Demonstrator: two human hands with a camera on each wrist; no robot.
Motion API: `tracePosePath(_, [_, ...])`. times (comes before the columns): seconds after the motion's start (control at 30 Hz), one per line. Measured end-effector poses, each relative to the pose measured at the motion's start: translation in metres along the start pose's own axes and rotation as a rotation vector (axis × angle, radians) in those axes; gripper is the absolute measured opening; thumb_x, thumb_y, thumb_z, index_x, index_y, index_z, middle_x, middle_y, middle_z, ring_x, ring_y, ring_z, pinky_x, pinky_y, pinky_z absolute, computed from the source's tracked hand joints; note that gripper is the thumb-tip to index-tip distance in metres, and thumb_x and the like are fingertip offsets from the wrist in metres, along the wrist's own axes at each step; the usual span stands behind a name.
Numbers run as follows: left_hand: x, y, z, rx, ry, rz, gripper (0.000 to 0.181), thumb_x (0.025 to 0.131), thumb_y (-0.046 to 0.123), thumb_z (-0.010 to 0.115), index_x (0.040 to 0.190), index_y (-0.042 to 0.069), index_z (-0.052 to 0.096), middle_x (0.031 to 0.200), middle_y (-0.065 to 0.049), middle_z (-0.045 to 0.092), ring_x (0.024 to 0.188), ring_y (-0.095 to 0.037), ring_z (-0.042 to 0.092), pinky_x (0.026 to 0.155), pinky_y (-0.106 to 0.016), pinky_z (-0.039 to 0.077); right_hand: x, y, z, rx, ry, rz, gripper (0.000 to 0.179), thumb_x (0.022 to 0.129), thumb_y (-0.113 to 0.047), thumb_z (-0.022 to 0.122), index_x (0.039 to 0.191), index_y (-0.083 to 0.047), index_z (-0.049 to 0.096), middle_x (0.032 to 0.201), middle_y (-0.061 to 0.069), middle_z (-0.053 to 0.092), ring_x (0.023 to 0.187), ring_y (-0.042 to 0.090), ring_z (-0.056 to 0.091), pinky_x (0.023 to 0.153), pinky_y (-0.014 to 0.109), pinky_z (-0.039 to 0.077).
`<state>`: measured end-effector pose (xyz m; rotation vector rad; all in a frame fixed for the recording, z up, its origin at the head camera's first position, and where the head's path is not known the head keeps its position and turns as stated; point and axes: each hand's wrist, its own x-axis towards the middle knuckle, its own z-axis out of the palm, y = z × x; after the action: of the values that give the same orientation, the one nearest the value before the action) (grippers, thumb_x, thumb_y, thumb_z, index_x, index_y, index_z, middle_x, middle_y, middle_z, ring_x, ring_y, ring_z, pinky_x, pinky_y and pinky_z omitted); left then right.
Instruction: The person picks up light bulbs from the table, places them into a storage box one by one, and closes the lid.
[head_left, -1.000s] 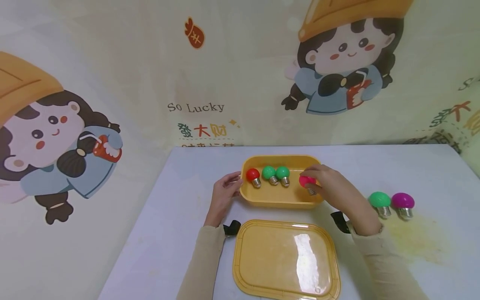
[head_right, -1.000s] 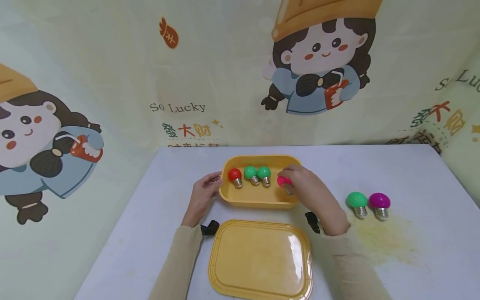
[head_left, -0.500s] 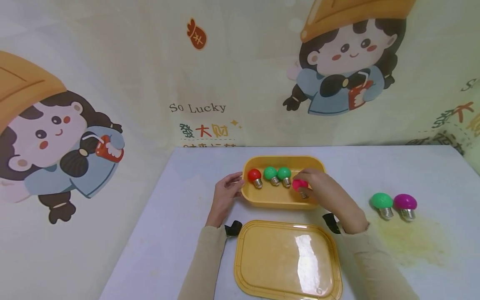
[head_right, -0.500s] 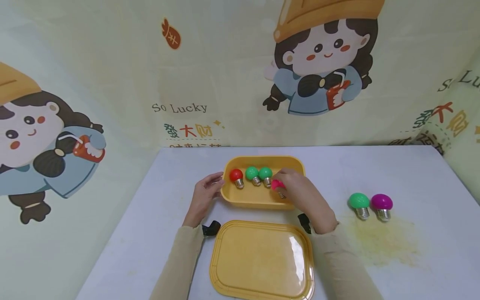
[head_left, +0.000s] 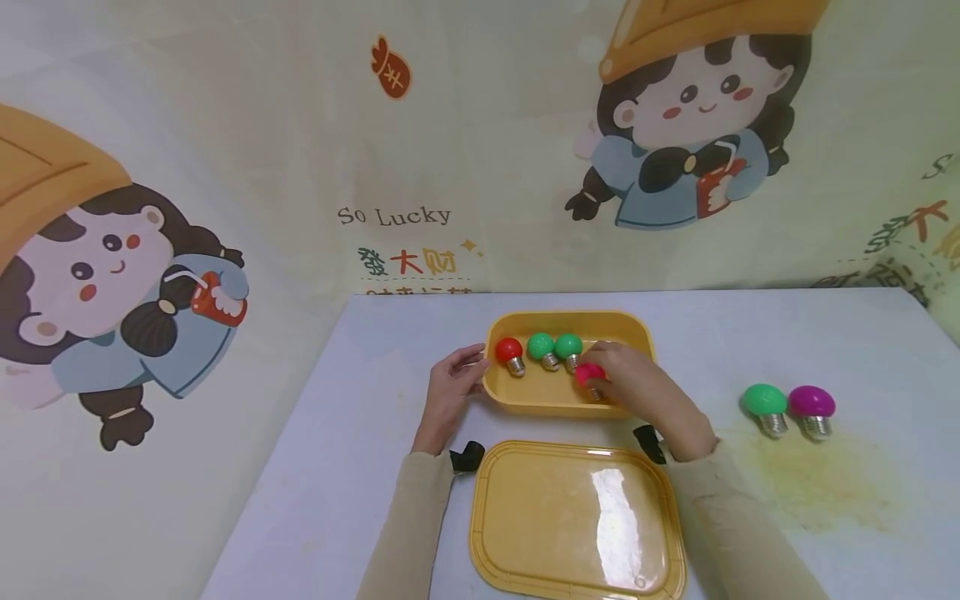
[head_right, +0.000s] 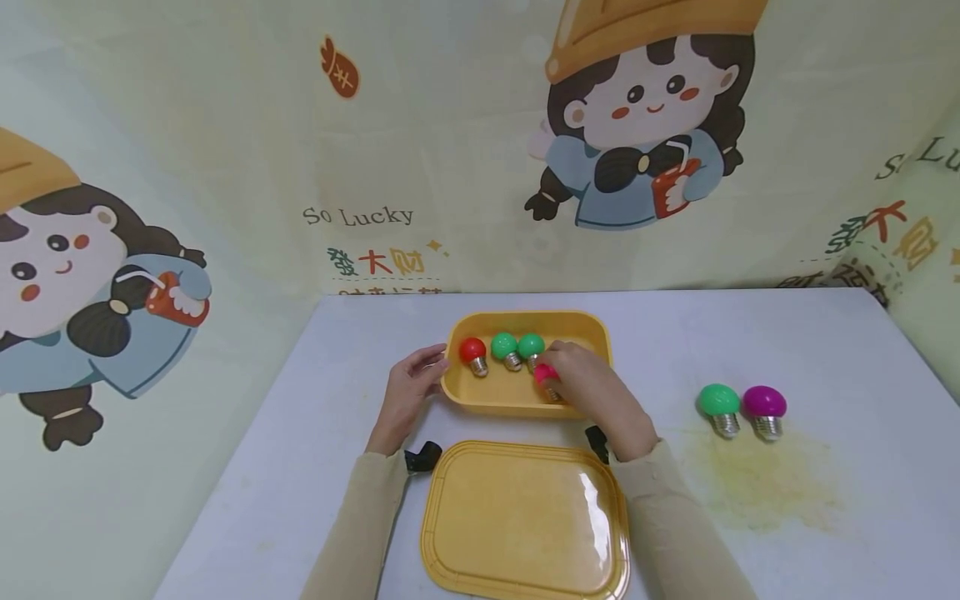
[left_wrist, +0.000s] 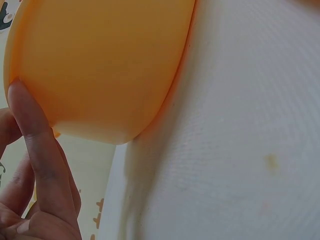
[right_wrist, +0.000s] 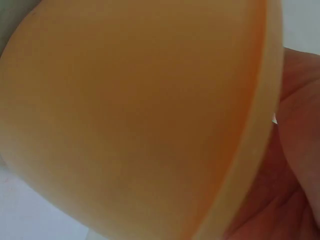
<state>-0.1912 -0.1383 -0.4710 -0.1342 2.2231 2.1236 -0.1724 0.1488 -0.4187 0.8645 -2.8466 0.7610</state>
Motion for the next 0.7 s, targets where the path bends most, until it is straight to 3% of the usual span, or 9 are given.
tracePosePath(0.27, [0.0, 0.003, -0.002, -0.016, -0.023, -0.033, 0.039, 0.093, 0.015, 0.07, 0.13, 0.007, 0.063, 0.126, -0.015, 0.063, 0.102, -0.034, 0.063, 0.07, -0.023, 0.057, 0.004, 0.001, 0.005, -0.008, -0.016, -0.024, 0.018, 0.08, 0.0, 0.079, 0.097, -0.002, 0.073, 0.091, 0.009, 0.068, 0.085, 0.026, 0.062, 0.083, 0.043, 0.055])
tracePosePath(0.53, [-0.016, 0.028, 0.001, 0.002, -0.04, -0.033, 0.036, 0.094, 0.011, 0.068, 0.129, 0.003, 0.063, 0.126, -0.019, 0.062, 0.104, -0.039, 0.061, 0.072, -0.024, 0.058, 0.005, 0.001, 0.007, -0.01, -0.016, -0.027, 0.021, 0.081, -0.001, 0.079, 0.101, -0.001, 0.073, 0.093, 0.01, 0.069, 0.086, 0.026, 0.063, 0.083, 0.044, 0.055])
tracePosePath(0.7, [-0.017, 0.03, 0.002, 0.003, -0.038, -0.036, 0.037, 0.094, 0.011, 0.068, 0.13, 0.003, 0.063, 0.127, -0.02, 0.062, 0.105, -0.039, 0.061, 0.071, -0.023, 0.057, 0.004, 0.0, 0.006, -0.027, -0.02, -0.029, 0.023, 0.081, -0.003, 0.08, 0.102, 0.0, 0.072, 0.094, 0.011, 0.069, 0.086, 0.027, 0.063, 0.082, 0.044, 0.056])
